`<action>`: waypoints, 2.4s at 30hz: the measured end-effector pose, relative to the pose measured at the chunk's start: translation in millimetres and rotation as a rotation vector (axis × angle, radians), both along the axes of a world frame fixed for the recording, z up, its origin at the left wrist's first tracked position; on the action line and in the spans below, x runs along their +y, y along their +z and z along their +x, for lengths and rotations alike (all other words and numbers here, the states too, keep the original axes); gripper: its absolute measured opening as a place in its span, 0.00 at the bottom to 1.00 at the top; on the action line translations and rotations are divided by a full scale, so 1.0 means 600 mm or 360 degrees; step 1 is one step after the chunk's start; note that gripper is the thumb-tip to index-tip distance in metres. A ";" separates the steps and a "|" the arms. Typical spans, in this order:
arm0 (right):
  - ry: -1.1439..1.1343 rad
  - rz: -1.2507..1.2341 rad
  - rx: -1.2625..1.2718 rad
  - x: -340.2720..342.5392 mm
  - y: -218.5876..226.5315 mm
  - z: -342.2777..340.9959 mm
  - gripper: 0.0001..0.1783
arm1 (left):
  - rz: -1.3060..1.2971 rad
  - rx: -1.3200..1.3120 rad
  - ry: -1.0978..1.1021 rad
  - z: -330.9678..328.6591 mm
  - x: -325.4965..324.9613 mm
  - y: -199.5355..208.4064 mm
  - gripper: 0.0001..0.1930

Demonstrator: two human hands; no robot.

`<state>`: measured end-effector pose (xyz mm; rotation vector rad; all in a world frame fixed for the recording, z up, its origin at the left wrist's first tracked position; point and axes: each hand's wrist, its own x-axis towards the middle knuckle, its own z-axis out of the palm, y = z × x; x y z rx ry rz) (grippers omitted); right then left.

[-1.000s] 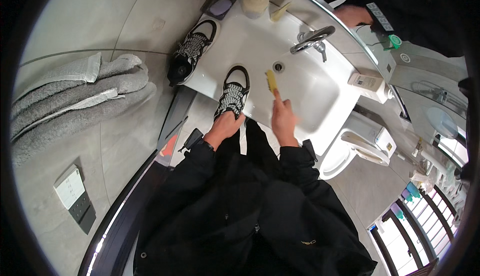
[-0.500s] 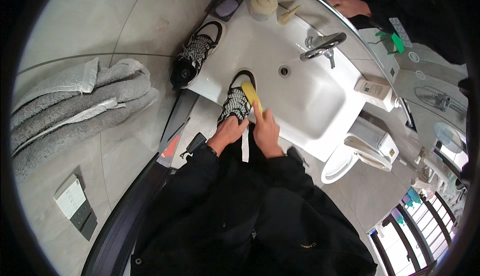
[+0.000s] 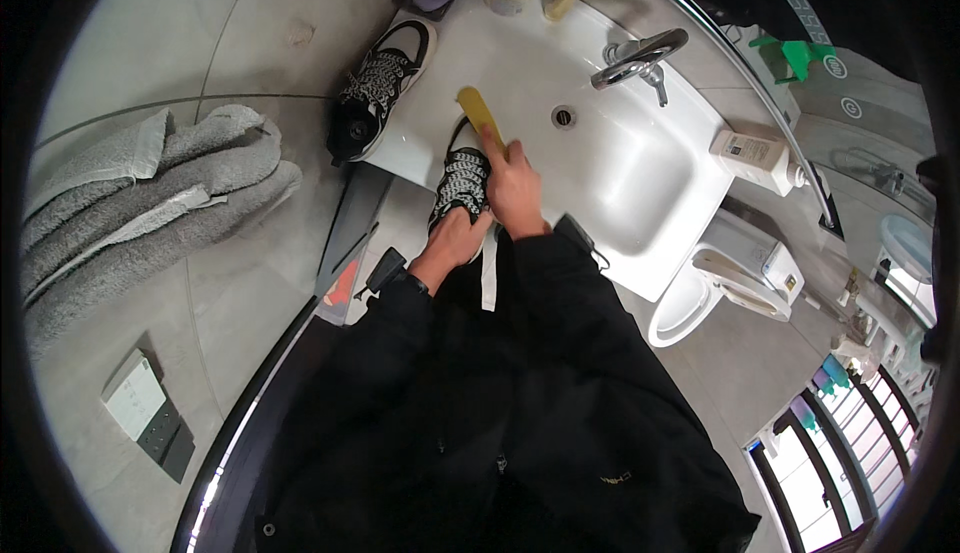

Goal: The person scrubs a black and white sneaker with a yellow brush over a bathroom sink. They rotate the shoe to clean different areas, including the upper, sides, and sole, while holding it with the other hand.

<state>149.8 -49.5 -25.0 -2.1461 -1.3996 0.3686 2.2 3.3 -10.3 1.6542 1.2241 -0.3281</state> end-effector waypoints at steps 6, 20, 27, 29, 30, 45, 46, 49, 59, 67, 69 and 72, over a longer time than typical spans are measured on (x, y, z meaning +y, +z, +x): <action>-0.0034 -0.0374 -0.0003 -0.070 -0.008 -0.017 0.49 | 0.0128 -0.0228 0.0039 -0.006 -0.003 -0.005 0.37; -0.0049 -0.0048 0.0004 -0.025 -0.035 -0.001 0.52 | 0.0002 -0.0083 0.0069 -0.013 -0.003 -0.008 0.38; -0.0077 -0.0310 0.0093 -0.096 -0.021 -0.035 0.50 | 0.0115 -0.0239 0.0048 -0.020 -0.009 -0.030 0.37; -0.0018 -0.0097 0.0073 -0.053 -0.027 -0.020 0.49 | 0.0001 -0.0074 0.0008 -0.021 -0.006 -0.031 0.37; -0.0006 -0.0022 0.0063 -0.038 -0.030 -0.015 0.48 | 0.0037 -0.0200 0.0115 -0.021 -0.007 -0.029 0.38; 0.0065 -0.0336 -0.0113 -0.098 -0.018 -0.004 0.47 | 0.0051 -0.0165 -0.0037 -0.029 -0.001 -0.026 0.35; 0.0059 -0.0228 -0.0145 -0.094 -0.021 -0.003 0.47 | 0.0118 -0.0289 -0.0041 -0.031 0.001 -0.028 0.35; 0.0105 0.0040 -0.0086 -0.062 -0.015 0.000 0.47 | 0.0024 -0.0202 -0.0085 -0.039 0.004 -0.026 0.34; 0.0392 -0.0179 -0.0148 -0.064 0.033 0.029 0.46 | -0.0018 -0.0091 -0.0356 -0.042 0.023 -0.028 0.36; 0.0360 -0.0368 -0.0118 -0.080 0.026 0.047 0.45 | 0.0131 -0.0403 -0.0291 -0.048 0.024 -0.024 0.30; 0.0308 -0.0225 -0.0256 -0.100 0.007 0.045 0.44 | 0.0333 -0.0593 -0.0248 -0.043 0.027 -0.021 0.31; 0.0151 -0.0067 -0.0240 -0.077 -0.044 0.046 0.45 | -0.0230 -0.0048 -0.0176 -0.042 0.039 -0.016 0.32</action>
